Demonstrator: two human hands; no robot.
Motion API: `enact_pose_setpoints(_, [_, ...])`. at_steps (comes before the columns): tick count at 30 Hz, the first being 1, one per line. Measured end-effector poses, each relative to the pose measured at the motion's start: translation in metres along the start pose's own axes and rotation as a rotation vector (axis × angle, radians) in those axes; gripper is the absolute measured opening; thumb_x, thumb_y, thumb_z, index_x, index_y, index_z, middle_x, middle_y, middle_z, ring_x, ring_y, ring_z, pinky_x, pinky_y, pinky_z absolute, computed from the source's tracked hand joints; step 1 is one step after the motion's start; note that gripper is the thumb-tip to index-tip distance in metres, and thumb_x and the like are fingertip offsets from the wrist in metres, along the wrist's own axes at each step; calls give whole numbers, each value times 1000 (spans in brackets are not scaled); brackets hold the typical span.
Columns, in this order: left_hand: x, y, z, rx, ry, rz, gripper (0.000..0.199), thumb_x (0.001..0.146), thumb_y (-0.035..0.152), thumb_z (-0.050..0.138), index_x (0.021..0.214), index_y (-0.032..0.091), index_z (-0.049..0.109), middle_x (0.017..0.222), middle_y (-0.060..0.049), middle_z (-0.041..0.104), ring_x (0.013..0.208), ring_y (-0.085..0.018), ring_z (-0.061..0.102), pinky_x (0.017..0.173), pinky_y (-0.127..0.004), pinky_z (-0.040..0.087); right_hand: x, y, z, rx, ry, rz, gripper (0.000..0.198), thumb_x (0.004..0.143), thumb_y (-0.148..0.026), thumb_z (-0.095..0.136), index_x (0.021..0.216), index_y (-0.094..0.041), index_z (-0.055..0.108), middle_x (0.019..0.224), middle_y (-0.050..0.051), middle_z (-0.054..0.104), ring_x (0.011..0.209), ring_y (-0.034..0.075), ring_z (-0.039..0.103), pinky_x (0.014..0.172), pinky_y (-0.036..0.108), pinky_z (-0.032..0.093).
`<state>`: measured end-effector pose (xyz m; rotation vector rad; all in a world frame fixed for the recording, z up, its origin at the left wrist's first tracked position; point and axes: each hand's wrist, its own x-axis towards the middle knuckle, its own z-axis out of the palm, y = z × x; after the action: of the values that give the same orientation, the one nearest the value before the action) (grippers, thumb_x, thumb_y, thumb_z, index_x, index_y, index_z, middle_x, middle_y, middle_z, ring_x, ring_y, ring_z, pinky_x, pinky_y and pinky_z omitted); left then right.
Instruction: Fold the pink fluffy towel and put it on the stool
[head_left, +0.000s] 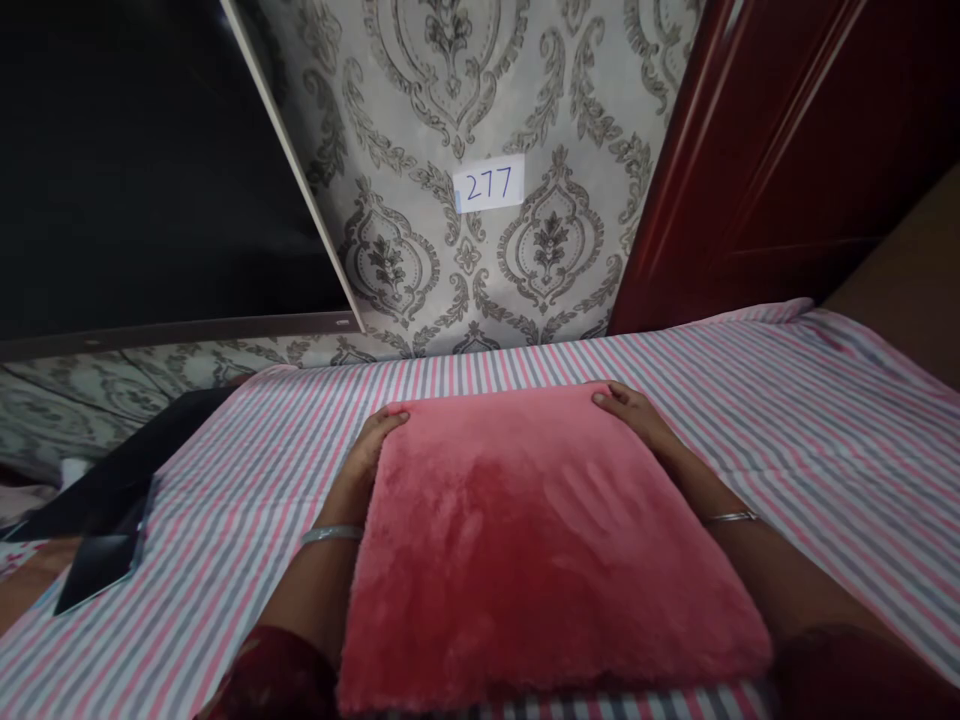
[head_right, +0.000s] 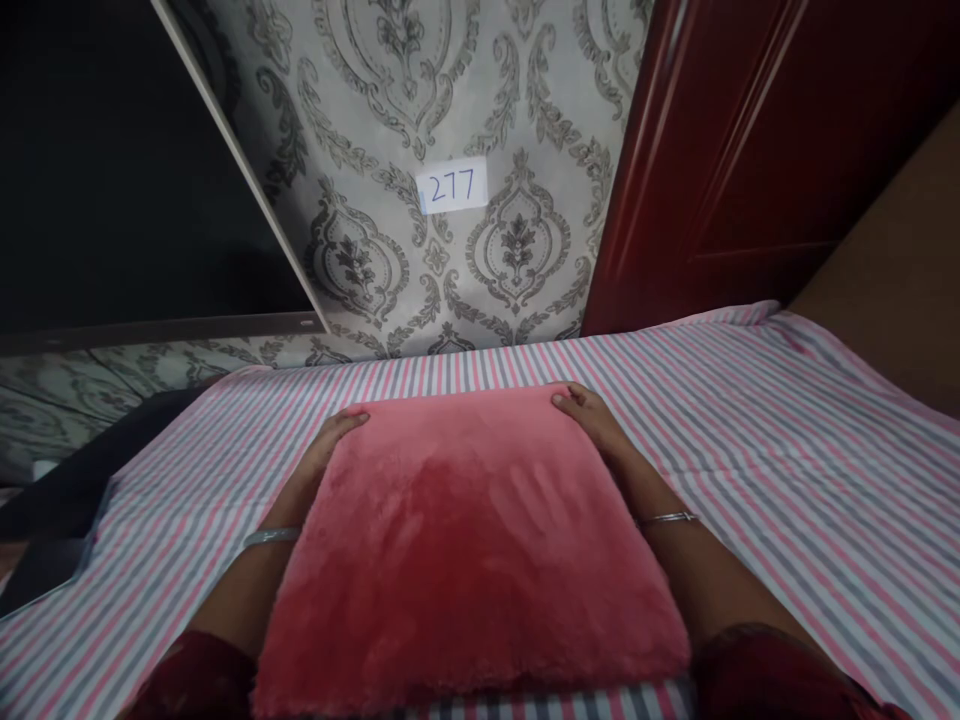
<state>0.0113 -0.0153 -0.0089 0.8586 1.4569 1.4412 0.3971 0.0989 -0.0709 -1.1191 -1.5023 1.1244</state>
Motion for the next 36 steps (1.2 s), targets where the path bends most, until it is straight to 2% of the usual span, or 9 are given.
enact_pose_setpoints(9, [4,1,2,-23,-2,-39,41,42,36,86,73,16,69,64,-1,69,60,-19,63,62,-30,50,-3,-5,1,4,6,32,45,68,-59,71,90,-21,65,85,4,69,77,21,62,71,31,52])
enact_pose_setpoints(12, [4,-2,2,-1,-16,16,44,45,42,87,75,15,69,66,-1,68,61,-18,62,63,-29,48,-4,-5,1,16,7,36,45,69,-60,71,90,-20,65,82,3,69,74,20,61,68,30,51])
enact_pose_setpoints(17, [5,-9,-2,131,15,203,48,55,54,83,78,15,70,69,0,66,68,-17,59,66,-27,44,-3,-1,1,9,-13,21,45,71,-62,69,88,-20,64,78,2,68,70,19,61,64,30,50])
enact_pose_setpoints(22, [8,-9,-5,229,-21,155,51,58,63,78,75,15,72,78,-7,72,81,-26,64,74,-32,47,-1,7,1,-3,32,-6,45,72,-60,69,94,-20,66,78,2,69,71,20,62,63,29,50])
enact_pose_setpoints(26, [10,-10,-7,302,32,198,48,59,63,76,71,16,72,75,-6,69,78,-26,61,72,-31,45,0,9,2,-13,25,-21,44,75,-59,66,97,-21,66,79,2,68,70,19,62,63,29,49])
enact_pose_setpoints(32, [10,-12,-6,223,24,239,51,56,63,80,72,16,70,70,-3,65,72,-21,58,68,-29,44,0,8,4,-55,45,-42,44,75,-58,64,96,-20,67,82,3,70,73,21,63,68,31,50])
enact_pose_setpoints(36, [9,-11,-6,155,28,234,52,56,61,81,78,16,70,72,-2,65,72,-20,59,69,-28,45,3,8,1,-256,157,-105,49,73,-60,62,99,-19,69,89,6,72,78,23,64,74,35,50])
